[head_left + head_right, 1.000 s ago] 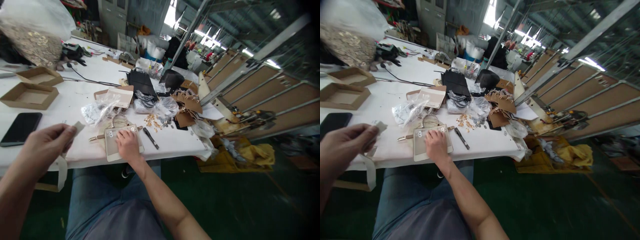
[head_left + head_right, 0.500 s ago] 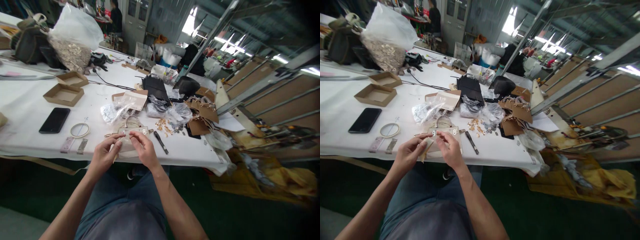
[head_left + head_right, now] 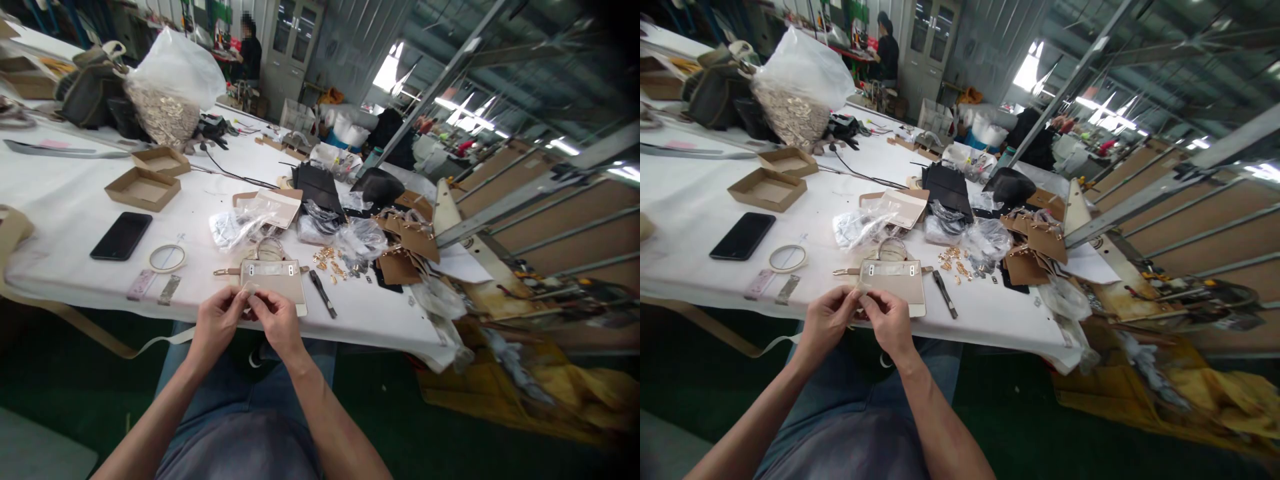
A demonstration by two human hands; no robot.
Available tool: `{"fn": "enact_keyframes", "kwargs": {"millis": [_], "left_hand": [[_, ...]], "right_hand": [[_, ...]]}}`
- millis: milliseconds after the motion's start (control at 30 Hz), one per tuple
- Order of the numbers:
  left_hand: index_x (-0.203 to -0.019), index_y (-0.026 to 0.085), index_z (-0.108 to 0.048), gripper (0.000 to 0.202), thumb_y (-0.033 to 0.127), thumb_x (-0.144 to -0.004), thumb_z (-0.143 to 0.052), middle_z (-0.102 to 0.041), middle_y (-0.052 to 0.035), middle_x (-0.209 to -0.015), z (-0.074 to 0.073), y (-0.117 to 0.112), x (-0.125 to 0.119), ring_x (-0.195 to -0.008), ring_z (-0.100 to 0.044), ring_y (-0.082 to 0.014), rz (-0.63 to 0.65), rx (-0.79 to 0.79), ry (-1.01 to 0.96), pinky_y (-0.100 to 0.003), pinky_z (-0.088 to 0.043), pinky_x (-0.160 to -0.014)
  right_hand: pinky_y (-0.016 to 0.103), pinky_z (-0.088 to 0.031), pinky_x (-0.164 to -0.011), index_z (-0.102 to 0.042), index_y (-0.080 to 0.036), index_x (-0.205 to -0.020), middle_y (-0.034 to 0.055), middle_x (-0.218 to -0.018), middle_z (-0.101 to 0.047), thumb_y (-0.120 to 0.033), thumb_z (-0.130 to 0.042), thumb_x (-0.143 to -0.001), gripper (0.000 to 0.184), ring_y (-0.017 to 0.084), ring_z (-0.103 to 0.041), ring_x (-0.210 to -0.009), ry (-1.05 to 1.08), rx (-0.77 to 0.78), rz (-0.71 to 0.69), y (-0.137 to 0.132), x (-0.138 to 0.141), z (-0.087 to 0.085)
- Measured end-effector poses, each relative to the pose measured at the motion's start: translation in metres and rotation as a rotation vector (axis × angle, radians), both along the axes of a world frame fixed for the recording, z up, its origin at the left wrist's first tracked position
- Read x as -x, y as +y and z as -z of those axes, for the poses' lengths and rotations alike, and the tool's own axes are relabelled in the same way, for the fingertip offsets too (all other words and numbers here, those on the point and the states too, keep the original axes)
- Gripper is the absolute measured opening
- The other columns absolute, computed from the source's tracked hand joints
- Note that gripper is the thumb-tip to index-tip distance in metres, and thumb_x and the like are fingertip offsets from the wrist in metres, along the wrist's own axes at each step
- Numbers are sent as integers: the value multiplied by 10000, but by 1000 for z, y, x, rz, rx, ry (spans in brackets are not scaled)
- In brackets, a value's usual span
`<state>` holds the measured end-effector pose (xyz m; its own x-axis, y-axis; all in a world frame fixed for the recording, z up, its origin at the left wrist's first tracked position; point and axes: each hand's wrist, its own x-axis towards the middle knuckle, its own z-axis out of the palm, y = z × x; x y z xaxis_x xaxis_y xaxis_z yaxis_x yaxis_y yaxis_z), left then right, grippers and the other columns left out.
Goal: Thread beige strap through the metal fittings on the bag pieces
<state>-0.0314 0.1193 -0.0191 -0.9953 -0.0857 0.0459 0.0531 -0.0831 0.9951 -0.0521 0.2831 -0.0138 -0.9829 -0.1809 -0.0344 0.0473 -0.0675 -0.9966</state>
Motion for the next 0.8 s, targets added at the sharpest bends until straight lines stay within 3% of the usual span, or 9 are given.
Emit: {"fn": "enact_keyframes", "kwargs": {"millis": [133,267,367,467,633,800], "left_hand": [[-1039,207,-817,401,592,-1137,-762,-792,-59,-932,2,1,-1,-856,-733,-234,0,22,9,-304,-604,-797],[-1117,213,-810,385,586,-1160,-723,-792,-65,-1002,4,4,-6,-926,-719,-240,53,-56,11,-305,-582,-850],[-1017,206,-800,378,563,-1137,-763,-786,-76,-1028,4,3,-11,-962,-708,-253,108,-53,30,-317,-572,-899],[-933,194,-780,439,582,-1137,-747,-756,-68,-965,3,-1,-13,-905,-663,-239,122,-4,25,-304,-533,-837],[-969,196,-773,471,645,-1112,-751,-743,-60,-939,3,-4,-12,-862,-655,-230,121,-43,-12,-294,-519,-775],[-904,208,-759,493,644,-1132,-723,-657,-19,-700,6,-5,-11,-656,-579,-186,38,69,-53,-277,-455,-638]], "right_hand": [[403,-709,-765,-925,-212,-1109,79,-940,-843,-664,-866,-1010,466,275,-779,-803,25,-53,43,0,2,-1],[348,-657,-711,-905,-208,-1059,67,-888,-812,-596,-840,-1017,396,242,-744,-757,80,-108,111,1,4,-4],[324,-615,-667,-867,-209,-1003,45,-815,-761,-576,-817,-1017,371,222,-695,-709,66,-91,128,0,4,-4],[306,-564,-653,-836,-204,-927,33,-768,-721,-583,-791,-1052,401,204,-647,-687,56,-102,83,-3,1,1],[296,-511,-634,-828,-203,-923,31,-773,-726,-616,-760,-1085,449,201,-626,-686,64,-162,48,-4,-1,4],[308,-515,-673,-822,-207,-830,46,-757,-753,-639,-778,-1085,504,207,-661,-701,153,-370,25,5,12,-2]]}}
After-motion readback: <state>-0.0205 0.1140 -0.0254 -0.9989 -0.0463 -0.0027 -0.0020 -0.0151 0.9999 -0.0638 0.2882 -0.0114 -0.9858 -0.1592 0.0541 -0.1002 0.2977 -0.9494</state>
